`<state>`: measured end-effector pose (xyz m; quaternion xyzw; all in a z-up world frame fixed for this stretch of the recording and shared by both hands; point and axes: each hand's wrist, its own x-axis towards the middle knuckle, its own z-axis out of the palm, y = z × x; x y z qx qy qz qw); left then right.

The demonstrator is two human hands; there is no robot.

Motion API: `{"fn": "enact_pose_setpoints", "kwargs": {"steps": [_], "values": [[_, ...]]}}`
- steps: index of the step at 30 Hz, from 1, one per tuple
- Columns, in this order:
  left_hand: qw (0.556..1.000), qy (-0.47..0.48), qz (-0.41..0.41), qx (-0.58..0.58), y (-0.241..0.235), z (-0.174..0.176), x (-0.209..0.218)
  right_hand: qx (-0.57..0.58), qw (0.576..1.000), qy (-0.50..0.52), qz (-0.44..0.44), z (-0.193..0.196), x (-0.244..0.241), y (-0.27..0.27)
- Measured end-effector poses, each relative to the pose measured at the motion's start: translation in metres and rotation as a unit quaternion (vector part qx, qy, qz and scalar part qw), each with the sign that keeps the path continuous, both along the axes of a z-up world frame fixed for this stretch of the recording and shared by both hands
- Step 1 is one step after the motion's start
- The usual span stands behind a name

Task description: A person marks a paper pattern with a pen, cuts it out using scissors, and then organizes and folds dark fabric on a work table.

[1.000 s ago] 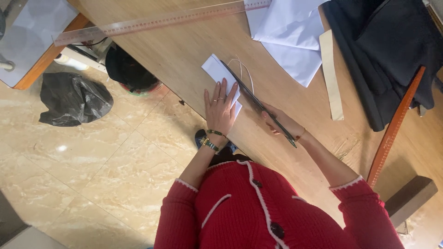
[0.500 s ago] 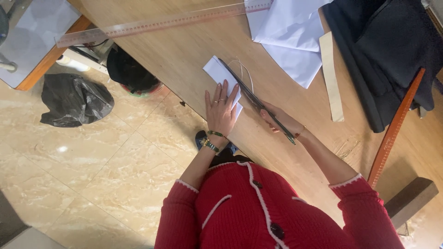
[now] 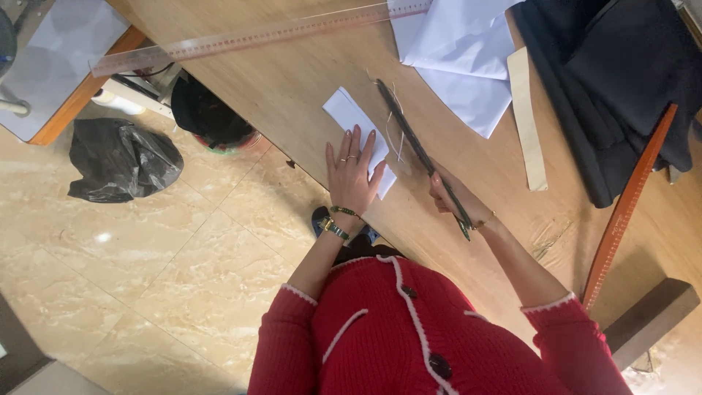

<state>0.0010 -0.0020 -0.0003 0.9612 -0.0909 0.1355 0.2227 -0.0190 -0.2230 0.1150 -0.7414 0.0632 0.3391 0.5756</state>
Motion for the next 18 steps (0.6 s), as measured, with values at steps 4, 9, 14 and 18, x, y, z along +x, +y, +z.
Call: {"fn": "enact_pose_setpoints", "kwargs": {"steps": [4,9,14,18], "values": [[0.999,-0.003,-0.016,-0.047,0.004,-0.003,0.000,-0.032,0.997,-0.029,-0.057,-0.001,-0.040,-0.013],[0.995,-0.016,-0.011,-0.097,0.003,-0.020,-0.004,-0.237,0.951,-0.040,-0.192,0.005,-0.092,-0.017],[0.988,-0.062,0.008,-0.140,0.002,-0.022,0.007,-0.430,0.869,-0.085,-0.228,-0.041,-0.149,-0.072],[0.989,-0.062,-0.034,-0.128,0.005,-0.012,0.046,-0.501,0.815,-0.180,-0.228,-0.061,-0.189,-0.103]]}}
